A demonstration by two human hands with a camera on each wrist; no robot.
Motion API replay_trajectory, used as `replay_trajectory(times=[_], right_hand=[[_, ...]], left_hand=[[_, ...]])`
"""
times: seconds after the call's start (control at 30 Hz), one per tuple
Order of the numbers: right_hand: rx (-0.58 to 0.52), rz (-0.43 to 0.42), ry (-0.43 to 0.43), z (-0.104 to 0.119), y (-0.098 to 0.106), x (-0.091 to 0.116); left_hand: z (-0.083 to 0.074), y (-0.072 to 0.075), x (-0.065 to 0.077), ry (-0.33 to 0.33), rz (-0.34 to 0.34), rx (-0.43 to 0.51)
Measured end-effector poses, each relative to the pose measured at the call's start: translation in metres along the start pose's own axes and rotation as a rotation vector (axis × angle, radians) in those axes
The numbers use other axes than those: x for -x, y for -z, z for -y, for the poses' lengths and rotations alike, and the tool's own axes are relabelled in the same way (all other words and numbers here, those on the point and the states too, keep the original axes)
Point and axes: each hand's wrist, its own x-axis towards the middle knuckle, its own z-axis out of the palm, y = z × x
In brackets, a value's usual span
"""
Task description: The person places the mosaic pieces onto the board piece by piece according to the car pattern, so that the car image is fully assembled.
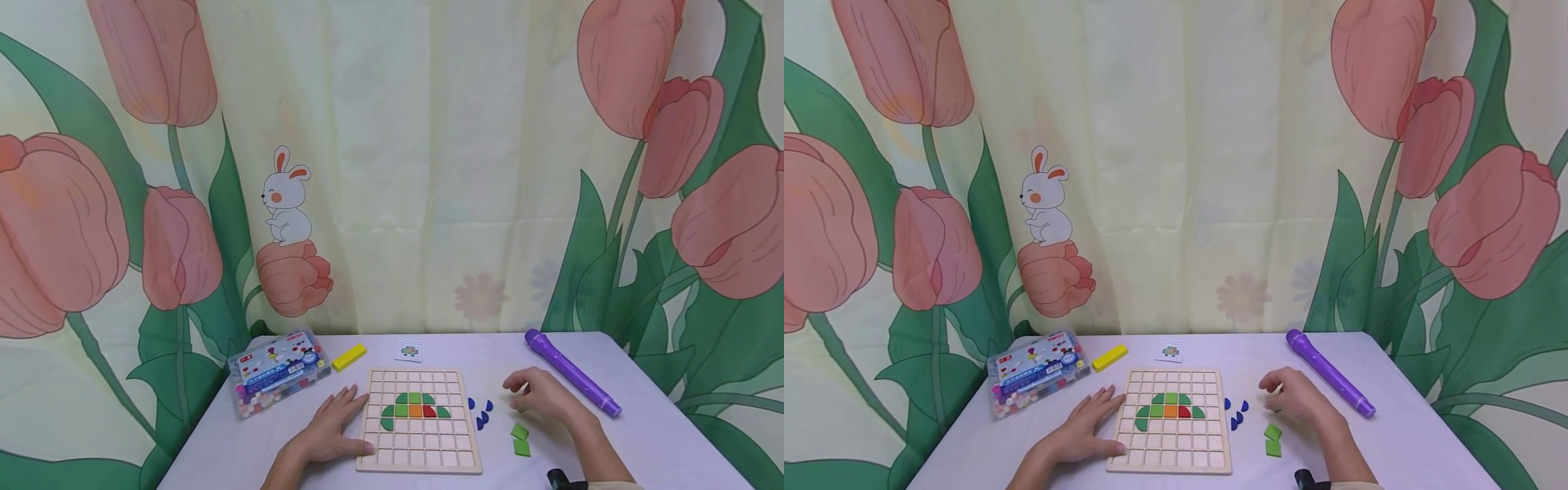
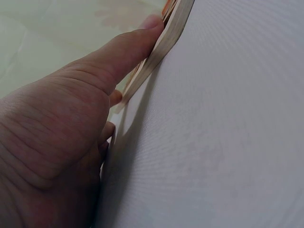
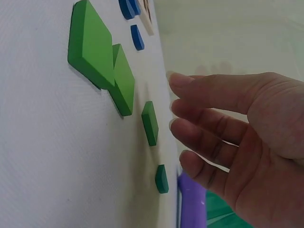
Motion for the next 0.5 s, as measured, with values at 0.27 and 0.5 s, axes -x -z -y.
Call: replay_trajectory(times=[0.27,0.5], right_hand=[[0.013,0.024,-0.086,-0.0045,0.0018,0.0016],[0.039,0.020,-0.143,-0.0044,-0.0001,0.0018]], left_hand=[[-0.0023,0.0012,0.0021,-0.001,-0.001,-0.003],[-0.0044,0.0021,0.0034,-0.001,-0.001,0.004]])
